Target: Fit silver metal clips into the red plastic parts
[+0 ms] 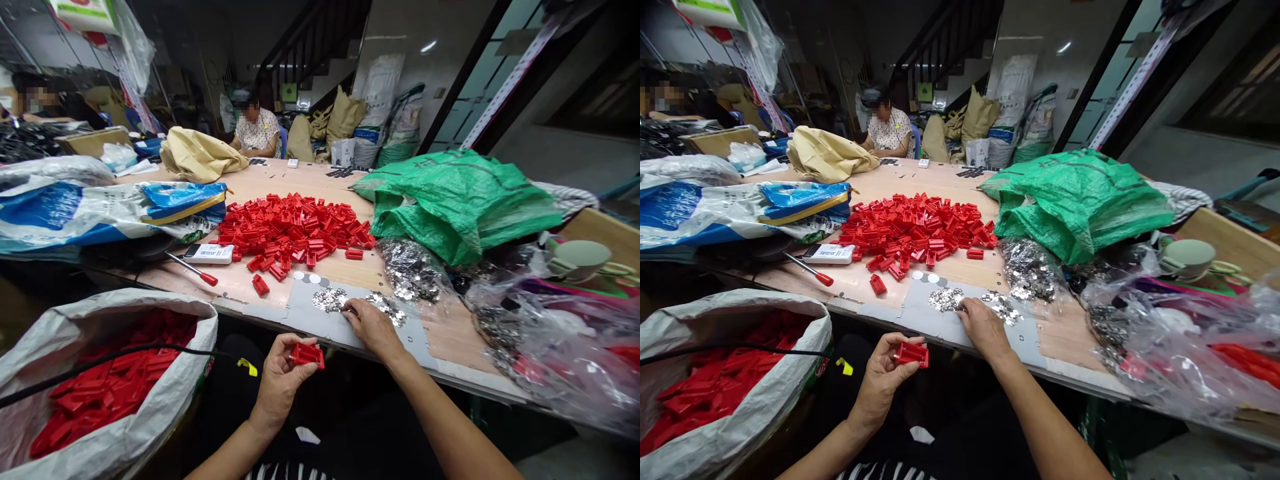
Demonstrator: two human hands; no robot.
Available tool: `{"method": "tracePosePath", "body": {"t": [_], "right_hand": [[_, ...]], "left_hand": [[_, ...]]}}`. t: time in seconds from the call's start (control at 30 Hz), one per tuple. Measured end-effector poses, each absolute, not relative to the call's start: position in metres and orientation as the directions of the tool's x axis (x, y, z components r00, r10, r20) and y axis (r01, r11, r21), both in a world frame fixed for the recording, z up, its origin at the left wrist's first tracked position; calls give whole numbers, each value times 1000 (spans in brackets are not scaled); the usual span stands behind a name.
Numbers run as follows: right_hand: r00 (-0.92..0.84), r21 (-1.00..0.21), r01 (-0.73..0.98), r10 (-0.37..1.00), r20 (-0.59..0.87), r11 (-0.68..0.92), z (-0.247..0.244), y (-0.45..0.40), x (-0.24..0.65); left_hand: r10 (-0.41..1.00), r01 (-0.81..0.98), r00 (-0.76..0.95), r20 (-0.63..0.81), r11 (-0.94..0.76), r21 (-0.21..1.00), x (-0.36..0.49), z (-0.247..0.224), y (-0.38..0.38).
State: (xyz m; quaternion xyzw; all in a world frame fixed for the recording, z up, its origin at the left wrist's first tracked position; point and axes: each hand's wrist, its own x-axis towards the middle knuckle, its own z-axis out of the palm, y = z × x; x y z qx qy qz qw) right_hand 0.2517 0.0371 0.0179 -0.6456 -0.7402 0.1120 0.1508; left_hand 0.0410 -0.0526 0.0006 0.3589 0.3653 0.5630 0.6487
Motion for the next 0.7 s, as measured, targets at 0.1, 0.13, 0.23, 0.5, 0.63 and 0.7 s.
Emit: {"method": "tracePosePath", "body": {"t": [0.1,0.13,0.23,0.5,0.63,0.7], "right_hand": [[-130,-366,919,989,67,145,19,40,253],[-131,-370,917,989,69,148,19,40,253],[-128,-385,910,988,89,153,18,37,253],[-87,-579,804,990,107,133,23,29,253],[-135,-899,434,991,-6,54,34,15,240],[-229,-968,249,969,-96,-37,40,5,229]], "left_hand": [[992,-473,101,-80,119,873,41,-1,-53],[991,-475,101,-83,121,872,41,-1,-53],[992,-489,98,-85,123,864,43,-1,-50],[987,-569,59,-146,154,808,43,3,-40],[987,-600,89,-136,162,783,44,10,-34],[990,-581,87,-112,142,801,44,11,-32]]}}
